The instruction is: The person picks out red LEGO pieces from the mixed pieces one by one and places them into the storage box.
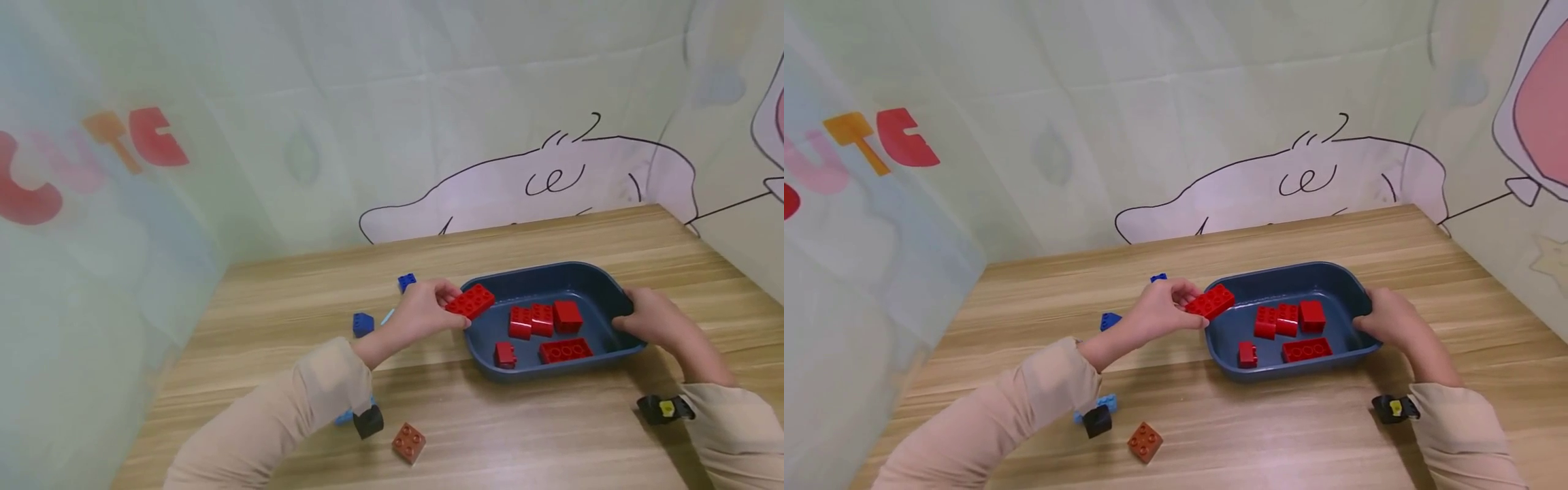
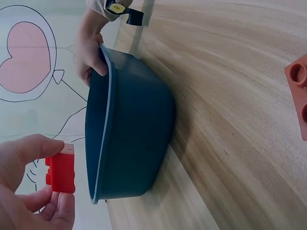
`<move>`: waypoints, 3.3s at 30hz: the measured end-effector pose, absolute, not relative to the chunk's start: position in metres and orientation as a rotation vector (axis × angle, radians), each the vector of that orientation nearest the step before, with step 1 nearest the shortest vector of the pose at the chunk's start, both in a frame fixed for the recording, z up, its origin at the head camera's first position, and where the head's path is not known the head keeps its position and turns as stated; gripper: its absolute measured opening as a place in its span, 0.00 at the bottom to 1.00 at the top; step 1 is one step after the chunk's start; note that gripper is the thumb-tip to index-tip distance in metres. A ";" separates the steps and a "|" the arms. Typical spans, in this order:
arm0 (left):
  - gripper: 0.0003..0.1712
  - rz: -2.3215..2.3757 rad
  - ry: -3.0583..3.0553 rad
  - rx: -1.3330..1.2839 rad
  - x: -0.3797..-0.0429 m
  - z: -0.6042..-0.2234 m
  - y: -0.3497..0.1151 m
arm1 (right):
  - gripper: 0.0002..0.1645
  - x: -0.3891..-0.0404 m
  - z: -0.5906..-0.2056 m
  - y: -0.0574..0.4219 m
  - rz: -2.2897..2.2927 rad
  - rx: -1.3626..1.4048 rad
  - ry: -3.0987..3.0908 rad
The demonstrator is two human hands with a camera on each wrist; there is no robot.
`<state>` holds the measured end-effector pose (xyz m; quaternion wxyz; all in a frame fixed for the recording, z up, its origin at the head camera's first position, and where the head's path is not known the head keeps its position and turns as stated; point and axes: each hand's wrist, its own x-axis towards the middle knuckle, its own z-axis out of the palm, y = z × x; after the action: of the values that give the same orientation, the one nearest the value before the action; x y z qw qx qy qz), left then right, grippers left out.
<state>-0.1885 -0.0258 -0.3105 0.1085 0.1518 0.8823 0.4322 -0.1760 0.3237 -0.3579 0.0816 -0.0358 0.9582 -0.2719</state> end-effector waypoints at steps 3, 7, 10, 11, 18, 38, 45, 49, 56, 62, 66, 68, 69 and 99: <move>0.22 1.263 2.605 0.444 -0.190 -0.312 -0.026 | 0.27 -0.176 -0.358 0.324 -0.809 -0.112 2.864; 0.21 1.227 2.619 0.449 -0.191 -0.314 -0.025 | 0.27 -0.176 -0.358 0.324 -0.808 -0.124 2.873; 0.21 1.215 2.617 0.453 -0.192 -0.315 -0.023 | 0.27 -0.176 -0.358 0.324 -0.812 -0.133 2.881; 0.21 1.210 2.618 0.454 -0.192 -0.315 -0.023 | 0.27 -0.176 -0.358 0.325 -0.812 -0.137 2.884; 0.20 1.204 2.602 0.476 -0.198 -0.317 -0.017 | 0.27 -0.176 -0.358 0.325 -0.813 -0.145 2.876; 0.20 1.111 2.617 0.552 -0.214 -0.323 0.002 | 0.25 -0.176 -0.359 0.325 -0.826 -0.141 2.867; 0.20 1.031 2.663 0.593 -0.214 -0.325 0.008 | 0.26 -0.176 -0.359 0.325 -0.816 -0.137 2.879; 0.18 0.951 2.695 0.662 -0.216 -0.325 0.012 | 0.24 -0.176 -0.359 0.325 -0.806 -0.146 2.901; 0.12 0.652 2.765 0.780 -0.221 -0.318 0.022 | 0.22 -0.175 -0.358 0.326 -0.806 -0.158 2.917; 0.10 0.571 2.772 0.791 -0.223 -0.319 0.028 | 0.24 -0.176 -0.358 0.325 -0.826 -0.139 2.881; 0.11 0.505 2.790 0.837 -0.223 -0.321 0.030 | 0.25 -0.176 -0.358 0.324 -0.832 -0.128 2.863; 0.11 0.462 2.799 0.869 -0.223 -0.320 0.031 | 0.25 -0.177 -0.358 0.324 -0.832 -0.128 2.862; 0.11 0.437 2.803 0.882 -0.223 -0.320 0.032 | 0.25 -0.177 -0.358 0.324 -0.833 -0.130 2.861; 0.15 0.190 2.740 0.836 -0.223 -0.328 0.052 | 0.25 -0.177 -0.357 0.327 -0.820 -0.150 2.865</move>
<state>-0.2232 0.0516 -0.3279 0.1347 0.2884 0.9457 0.0654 -0.1766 0.3270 -0.3574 0.0789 -0.0502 0.9572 -0.2739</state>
